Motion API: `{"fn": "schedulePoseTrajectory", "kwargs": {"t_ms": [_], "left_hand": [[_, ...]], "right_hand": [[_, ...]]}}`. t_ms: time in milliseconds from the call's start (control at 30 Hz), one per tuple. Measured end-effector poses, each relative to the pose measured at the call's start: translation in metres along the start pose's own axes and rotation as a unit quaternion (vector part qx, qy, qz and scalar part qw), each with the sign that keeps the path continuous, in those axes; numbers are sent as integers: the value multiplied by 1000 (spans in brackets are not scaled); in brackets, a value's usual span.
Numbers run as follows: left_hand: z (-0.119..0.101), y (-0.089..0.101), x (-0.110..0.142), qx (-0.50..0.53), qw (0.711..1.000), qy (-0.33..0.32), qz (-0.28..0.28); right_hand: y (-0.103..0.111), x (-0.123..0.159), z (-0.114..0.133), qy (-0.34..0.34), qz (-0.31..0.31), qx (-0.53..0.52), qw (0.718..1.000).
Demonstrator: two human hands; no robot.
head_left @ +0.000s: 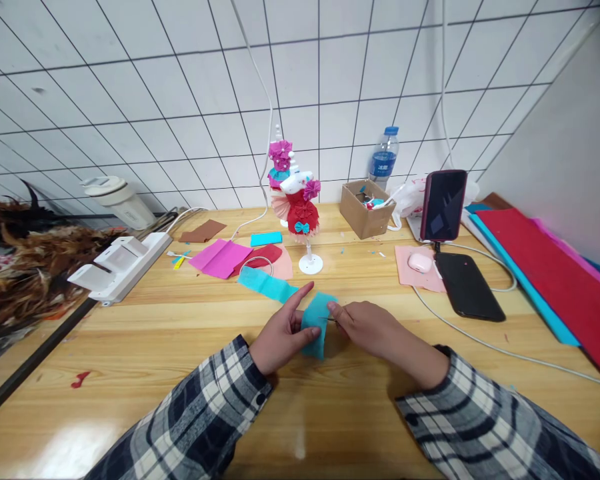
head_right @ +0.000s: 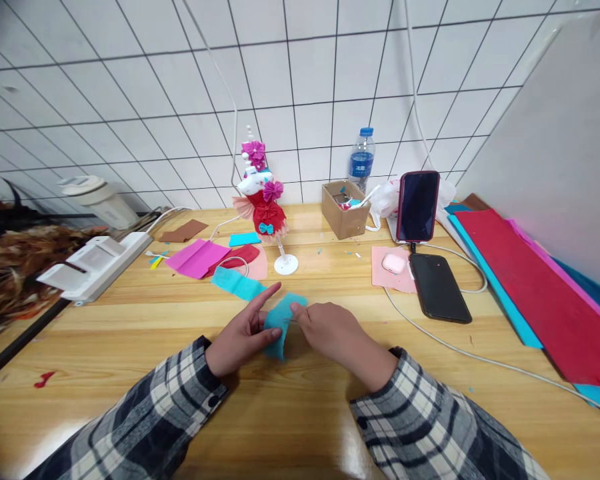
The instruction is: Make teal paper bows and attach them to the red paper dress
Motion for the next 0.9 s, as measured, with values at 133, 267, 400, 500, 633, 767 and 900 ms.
{"fn": "schedulePoseTrajectory", "kwargs": {"t_ms": [133, 267, 400, 500, 633, 767, 900], "left_hand": [[-1, 1, 0, -2, 1000, 6, 0], [-3, 1, -1, -10, 1000, 6, -6], [0, 2, -2, -26, 1000, -1, -2], [1, 3, -2, -30, 1000, -5, 2], [1, 4, -3, -33, 999, -8, 2], [2, 5, -3, -40, 999, -7, -6], [2, 5, -4, -49, 999, 2, -10]], "right_hand": [[1, 1, -1, 15, 12, -27, 999], [-2, 0, 2, 26, 13, -48, 998], [-5, -3, 2, 35, 0, -64, 997], [-6, -4, 0, 31, -3, -69, 997], [-6, -4, 0, 34, -1, -82, 996], [-6, -4, 0, 30, 0, -84, 996], [-7, -4, 0, 34, 0, -91, 995]]}}
Point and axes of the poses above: each hand's wrist, its own x-axis away from the middle knuckle, its own y-axis out of the back of the hand, z = x × y, the point moved 5 cm from there along -x, towards the middle knuckle, and after that the axes turned 3 degrees about x, right-handed, at the moved point
